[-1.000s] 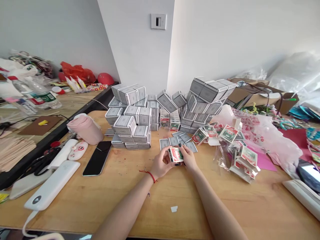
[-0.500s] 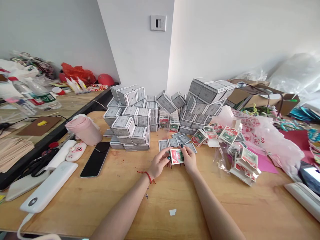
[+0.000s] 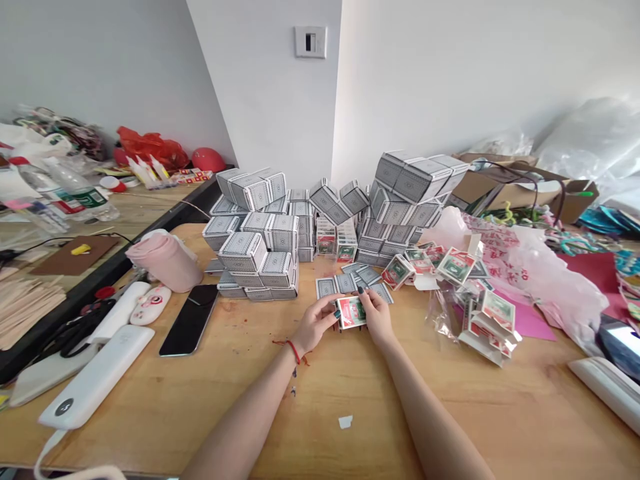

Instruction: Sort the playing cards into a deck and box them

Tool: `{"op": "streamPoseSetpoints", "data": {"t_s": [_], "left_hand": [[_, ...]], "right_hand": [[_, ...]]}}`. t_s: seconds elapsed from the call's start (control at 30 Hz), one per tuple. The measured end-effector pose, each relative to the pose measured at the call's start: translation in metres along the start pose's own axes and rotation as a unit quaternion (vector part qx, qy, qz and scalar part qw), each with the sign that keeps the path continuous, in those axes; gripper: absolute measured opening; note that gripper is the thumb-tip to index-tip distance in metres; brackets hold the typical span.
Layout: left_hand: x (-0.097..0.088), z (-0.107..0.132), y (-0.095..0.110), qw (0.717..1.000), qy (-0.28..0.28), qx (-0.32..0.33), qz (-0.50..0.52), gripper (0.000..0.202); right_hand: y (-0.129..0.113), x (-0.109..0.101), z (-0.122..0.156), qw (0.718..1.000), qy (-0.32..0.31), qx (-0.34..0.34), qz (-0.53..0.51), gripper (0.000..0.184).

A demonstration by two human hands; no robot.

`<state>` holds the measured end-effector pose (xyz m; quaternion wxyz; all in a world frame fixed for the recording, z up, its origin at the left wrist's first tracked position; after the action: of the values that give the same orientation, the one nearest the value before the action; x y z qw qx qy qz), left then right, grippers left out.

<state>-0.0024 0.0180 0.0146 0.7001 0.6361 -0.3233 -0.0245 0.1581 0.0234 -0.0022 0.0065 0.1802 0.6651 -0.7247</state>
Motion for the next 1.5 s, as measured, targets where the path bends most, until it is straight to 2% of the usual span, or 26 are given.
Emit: {"op": "streamPoseSetpoints", "data": {"t_s": [0.23,0.43,0.67,0.77,0.9,1.13,1.37,1.5], "left_hand": [[-0.001,-0.001,-0.001,1.000,-0.014,-0.005,-0.023,0.044],[-0.001,-0.003,0.001,0.998,0.032,-0.035,-0.029,0.048],[0.002,-0.001,0.002,0.988,0.058,-0.122,0.072,0.042],[0.003,0.000,-0.002,0.983,0.083,-0.141,0.082,0.042],[0.003,-0.001,-0.005,0.982,0.098,-0.141,0.077,0.043],[0.001,-0.002,-0.006,0.982,0.082,-0.148,0.079,0.041],[0.001,-0.003,-0.008,0.985,0.083,-0.144,0.050,0.041],[0.002,-0.002,-0.007,0.989,0.066,-0.127,0.039,0.040]], "right_hand": [[-0.001,-0.002,0.000,1.000,0.003,-0.018,0.022,0.040],[-0.004,-0.004,0.001,0.998,0.022,-0.039,0.046,0.043],[-0.004,-0.003,0.003,0.996,0.033,-0.060,0.059,0.041],[-0.004,-0.002,0.003,0.994,0.026,-0.079,0.069,0.039],[-0.003,0.000,0.003,0.993,0.002,-0.084,0.079,0.040],[-0.003,-0.002,0.001,0.992,0.045,-0.078,0.084,0.039],[-0.003,-0.005,0.000,0.994,0.049,-0.061,0.074,0.036],[-0.003,-0.004,-0.001,0.997,0.036,-0.045,0.056,0.036]]}}
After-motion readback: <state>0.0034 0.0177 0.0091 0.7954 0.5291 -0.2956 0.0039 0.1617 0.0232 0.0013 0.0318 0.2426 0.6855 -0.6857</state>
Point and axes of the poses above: each hand's wrist, its own z-axis away from the middle knuckle, its own x-axis out of the palm, y = z × x, the point moved 2 cm from there along -z, towards the middle knuckle, and after that the axes turned 14 degrees about z, right-handed, at the moved point
